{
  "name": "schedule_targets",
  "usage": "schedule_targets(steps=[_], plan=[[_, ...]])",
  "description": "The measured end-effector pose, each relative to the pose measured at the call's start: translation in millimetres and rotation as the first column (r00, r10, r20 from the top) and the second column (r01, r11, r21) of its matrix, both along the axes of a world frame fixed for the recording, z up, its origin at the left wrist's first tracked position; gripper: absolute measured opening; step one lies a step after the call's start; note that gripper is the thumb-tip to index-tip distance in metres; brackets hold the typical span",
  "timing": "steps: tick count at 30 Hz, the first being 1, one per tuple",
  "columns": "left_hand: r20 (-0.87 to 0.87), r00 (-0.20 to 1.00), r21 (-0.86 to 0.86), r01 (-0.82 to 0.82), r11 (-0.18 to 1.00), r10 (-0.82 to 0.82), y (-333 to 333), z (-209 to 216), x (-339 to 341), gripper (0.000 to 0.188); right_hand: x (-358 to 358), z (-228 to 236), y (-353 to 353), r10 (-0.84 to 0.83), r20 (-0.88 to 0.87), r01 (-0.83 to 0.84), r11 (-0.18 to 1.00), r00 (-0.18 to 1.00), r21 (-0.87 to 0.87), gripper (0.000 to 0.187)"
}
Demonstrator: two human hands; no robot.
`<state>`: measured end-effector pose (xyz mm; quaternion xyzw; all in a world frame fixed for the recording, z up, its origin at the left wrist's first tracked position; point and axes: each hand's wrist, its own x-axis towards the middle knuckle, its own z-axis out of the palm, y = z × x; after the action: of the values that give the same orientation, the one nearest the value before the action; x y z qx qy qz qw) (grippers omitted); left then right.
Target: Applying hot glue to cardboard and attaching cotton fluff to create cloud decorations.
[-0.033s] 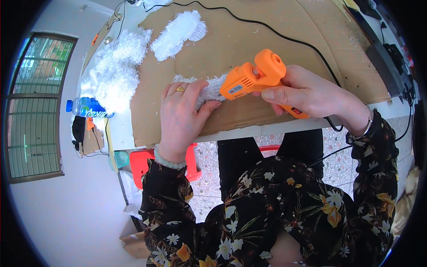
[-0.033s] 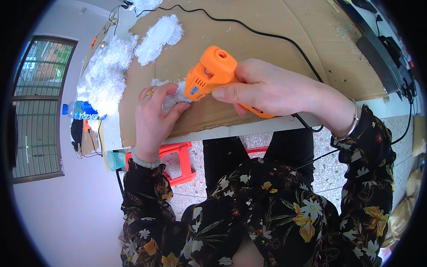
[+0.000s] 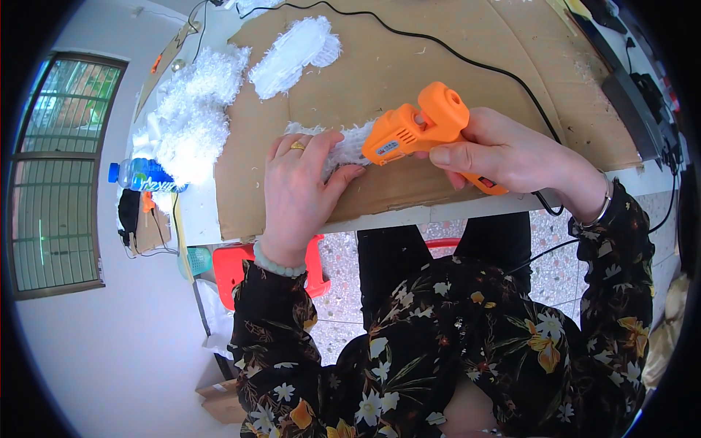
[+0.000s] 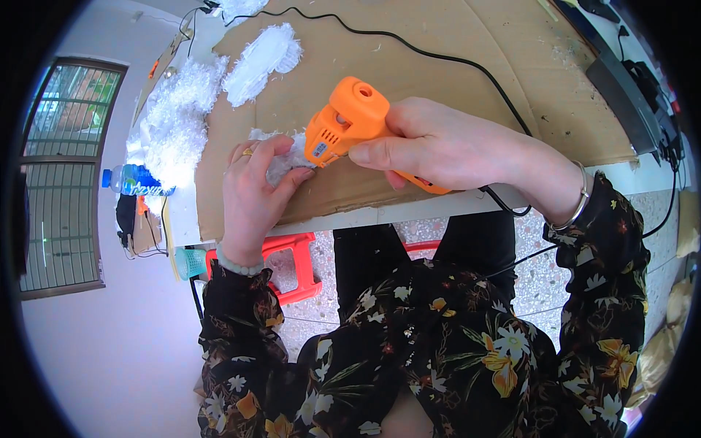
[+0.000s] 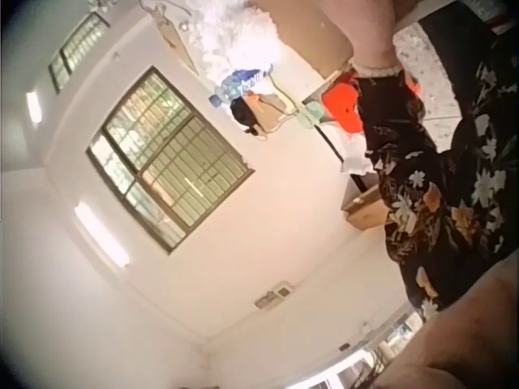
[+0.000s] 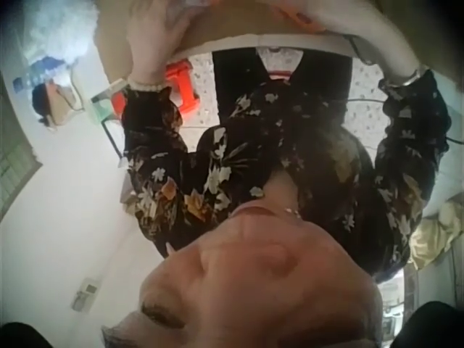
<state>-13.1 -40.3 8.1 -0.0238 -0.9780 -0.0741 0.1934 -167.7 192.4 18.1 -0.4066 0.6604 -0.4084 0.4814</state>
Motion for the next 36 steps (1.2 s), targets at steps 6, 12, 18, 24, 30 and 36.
schedule_targets(steps=[6, 12, 18, 24, 30, 36], plan=[[-0.001, 1.0, 0.012, -0.003, 1.0, 0.003, -1, 1, 1, 0.04, 1, -4, -6, -0.03, -0.039, 0.028, 0.998, 0.999, -0.051, 0.041], [-0.02, 1.0, 0.014, 0.016, 1.0, -0.016, -2, 1, 1, 0.039, 4, -3, -3, -0.045, -0.089, 0.036, 0.995, 0.995, -0.092, 0.048], [-0.01, 1.0, 0.012, 0.015, 1.0, -0.014, -2, 0, 0, 0.039, 5, 6, -4, -0.034, -0.115, 0.028, 0.998, 0.993, -0.056, 0.046], [-0.03, 0.999, 0.006, 0.026, 1.0, -0.026, -3, 0, -1, 0.039, 4, 4, 0, -0.042, -0.142, 0.032, 0.997, 0.989, -0.071, 0.046], [-0.011, 1.0, 0.002, 0.017, 1.0, -0.017, -3, 2, -1, 0.039, 6, 18, -4, -0.025, -0.184, 0.008, 0.996, 0.983, -0.093, 0.047], [-0.033, 0.999, -0.003, 0.031, 1.0, -0.031, -2, -1, -3, 0.039, 2, 11, -1, -0.001, -0.168, -0.003, 1.0, 0.986, -0.027, 0.046]])
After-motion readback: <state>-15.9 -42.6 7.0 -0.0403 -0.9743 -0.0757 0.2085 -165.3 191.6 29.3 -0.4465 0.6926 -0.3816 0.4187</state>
